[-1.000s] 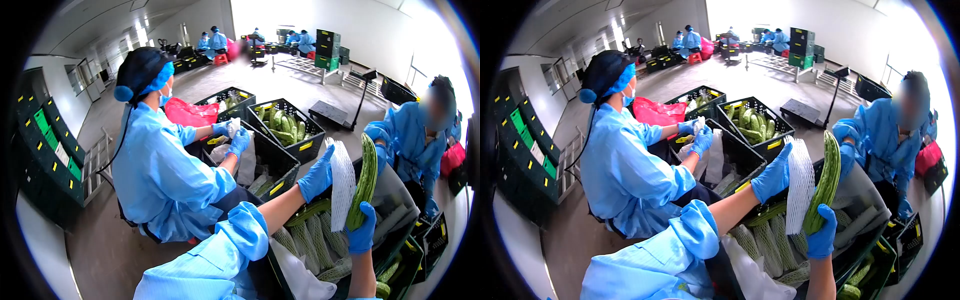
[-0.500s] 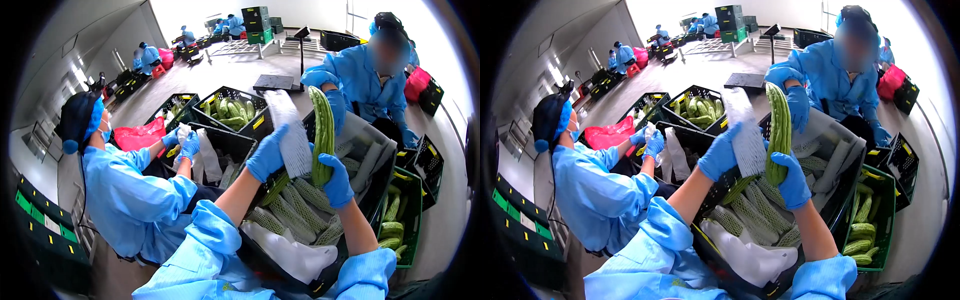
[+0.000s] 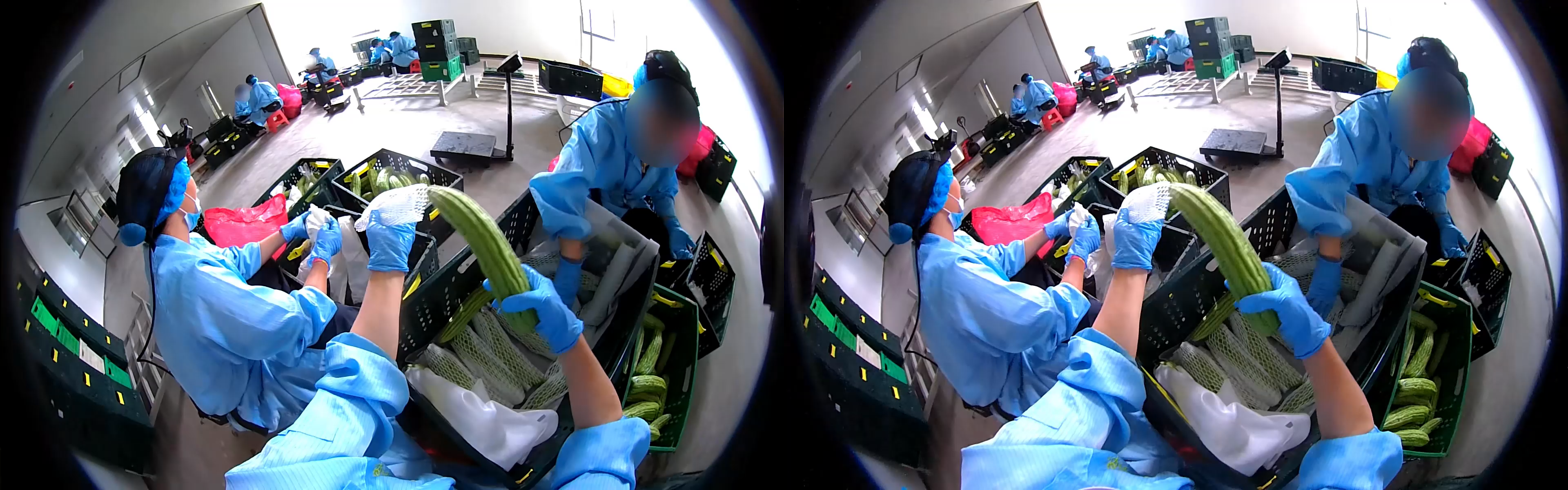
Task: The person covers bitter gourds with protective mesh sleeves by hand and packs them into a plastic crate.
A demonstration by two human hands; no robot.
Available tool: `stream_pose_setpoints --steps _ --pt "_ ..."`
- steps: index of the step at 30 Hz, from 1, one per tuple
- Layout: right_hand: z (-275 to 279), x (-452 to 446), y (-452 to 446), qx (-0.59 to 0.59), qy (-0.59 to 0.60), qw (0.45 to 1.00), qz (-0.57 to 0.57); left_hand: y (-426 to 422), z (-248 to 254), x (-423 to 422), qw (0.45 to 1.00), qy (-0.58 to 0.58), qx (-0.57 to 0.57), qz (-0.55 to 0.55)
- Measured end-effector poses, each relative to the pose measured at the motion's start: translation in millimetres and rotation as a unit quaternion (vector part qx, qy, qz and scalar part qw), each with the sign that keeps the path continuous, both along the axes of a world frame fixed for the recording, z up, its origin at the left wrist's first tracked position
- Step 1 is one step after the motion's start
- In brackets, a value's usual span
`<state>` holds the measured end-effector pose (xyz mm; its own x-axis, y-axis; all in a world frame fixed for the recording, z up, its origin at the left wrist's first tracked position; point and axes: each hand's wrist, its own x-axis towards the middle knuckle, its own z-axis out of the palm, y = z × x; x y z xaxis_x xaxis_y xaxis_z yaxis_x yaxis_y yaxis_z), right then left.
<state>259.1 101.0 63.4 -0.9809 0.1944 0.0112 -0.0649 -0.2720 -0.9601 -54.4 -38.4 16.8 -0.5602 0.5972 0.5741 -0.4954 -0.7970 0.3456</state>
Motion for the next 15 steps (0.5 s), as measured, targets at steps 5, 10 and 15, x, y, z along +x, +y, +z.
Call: stream_pose_setpoints --steps 5,10,15 --pt "-3.9 -0.8 -10.6 0.014 -0.016 1.0 0.01 -3.3 -10.2 -25.3 0.819 0.322 -0.299 0.368" --pt "2.3 -0.1 -6.1 -0.026 -0.033 0.999 0.019 -2.8 4.4 4.8 0.998 -0.015 -0.055 0.008" --pt "2.0 -1.6 -4.1 -0.043 -0.03 0.998 0.042 15.2 13.4 14.6 0.974 -0.173 -0.136 0.046"
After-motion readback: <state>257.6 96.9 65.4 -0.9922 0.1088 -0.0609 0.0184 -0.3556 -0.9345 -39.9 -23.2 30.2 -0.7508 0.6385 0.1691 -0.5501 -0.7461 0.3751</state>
